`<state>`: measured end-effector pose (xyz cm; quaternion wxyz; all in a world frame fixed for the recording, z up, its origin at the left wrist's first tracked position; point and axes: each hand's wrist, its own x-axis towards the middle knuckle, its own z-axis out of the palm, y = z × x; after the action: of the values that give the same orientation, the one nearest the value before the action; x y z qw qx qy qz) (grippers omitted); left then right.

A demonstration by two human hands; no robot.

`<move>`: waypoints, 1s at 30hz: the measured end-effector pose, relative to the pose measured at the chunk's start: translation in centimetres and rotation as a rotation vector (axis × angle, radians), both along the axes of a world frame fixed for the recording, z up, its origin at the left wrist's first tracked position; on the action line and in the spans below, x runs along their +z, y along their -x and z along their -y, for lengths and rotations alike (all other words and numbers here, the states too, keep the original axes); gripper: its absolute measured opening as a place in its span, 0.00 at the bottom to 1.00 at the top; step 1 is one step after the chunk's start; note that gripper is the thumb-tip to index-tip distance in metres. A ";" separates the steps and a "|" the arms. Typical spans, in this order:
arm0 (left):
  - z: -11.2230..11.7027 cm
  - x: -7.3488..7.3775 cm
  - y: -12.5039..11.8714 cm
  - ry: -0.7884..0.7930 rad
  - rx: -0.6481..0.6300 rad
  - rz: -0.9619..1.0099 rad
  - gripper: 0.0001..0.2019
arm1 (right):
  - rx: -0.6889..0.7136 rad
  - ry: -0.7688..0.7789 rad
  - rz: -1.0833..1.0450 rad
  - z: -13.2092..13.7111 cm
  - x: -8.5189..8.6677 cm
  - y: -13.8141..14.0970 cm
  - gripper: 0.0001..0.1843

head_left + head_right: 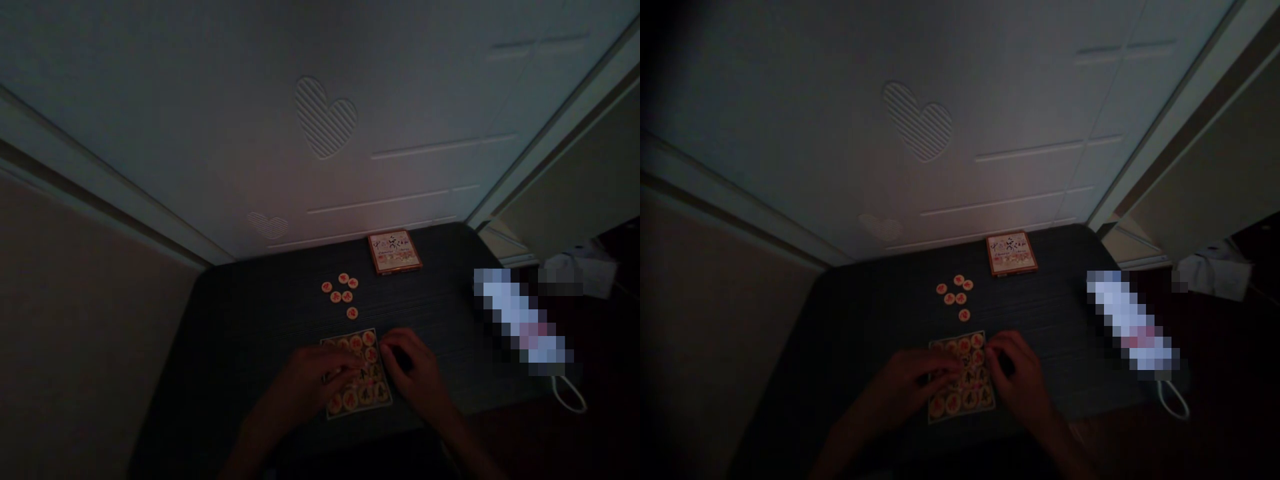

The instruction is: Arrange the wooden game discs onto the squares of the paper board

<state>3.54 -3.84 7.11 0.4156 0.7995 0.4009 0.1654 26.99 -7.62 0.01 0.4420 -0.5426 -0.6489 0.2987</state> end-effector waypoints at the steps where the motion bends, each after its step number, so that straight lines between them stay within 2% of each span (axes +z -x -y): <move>1: 0.1 0.0 -0.1 0.003 -0.003 -0.019 0.08 | -0.003 -0.001 0.003 0.0 -0.1 0.0 0.06; 8: 1.4 0.6 -1.0 0.032 -0.047 -0.122 0.08 | -0.005 -0.002 0.011 0.0 0.0 0.0 0.07; 13: 2.2 0.2 -1.4 -0.050 -0.052 -0.196 0.06 | -0.004 -0.019 0.010 -0.1 0.1 0.0 0.07; 22: 2.6 -0.4 -2.5 -0.099 -0.103 -0.222 0.06 | -0.007 -0.005 0.001 -0.1 0.3 0.0 0.06; 30: 2.1 -0.6 -2.6 -0.278 -0.124 -0.252 0.06 | -0.011 -0.011 0.002 -0.1 0.2 0.0 0.07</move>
<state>6.11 -5.99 6.47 0.2572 0.8868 0.3728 0.0920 26.99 -7.54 0.19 0.4461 -0.5440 -0.6479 0.2919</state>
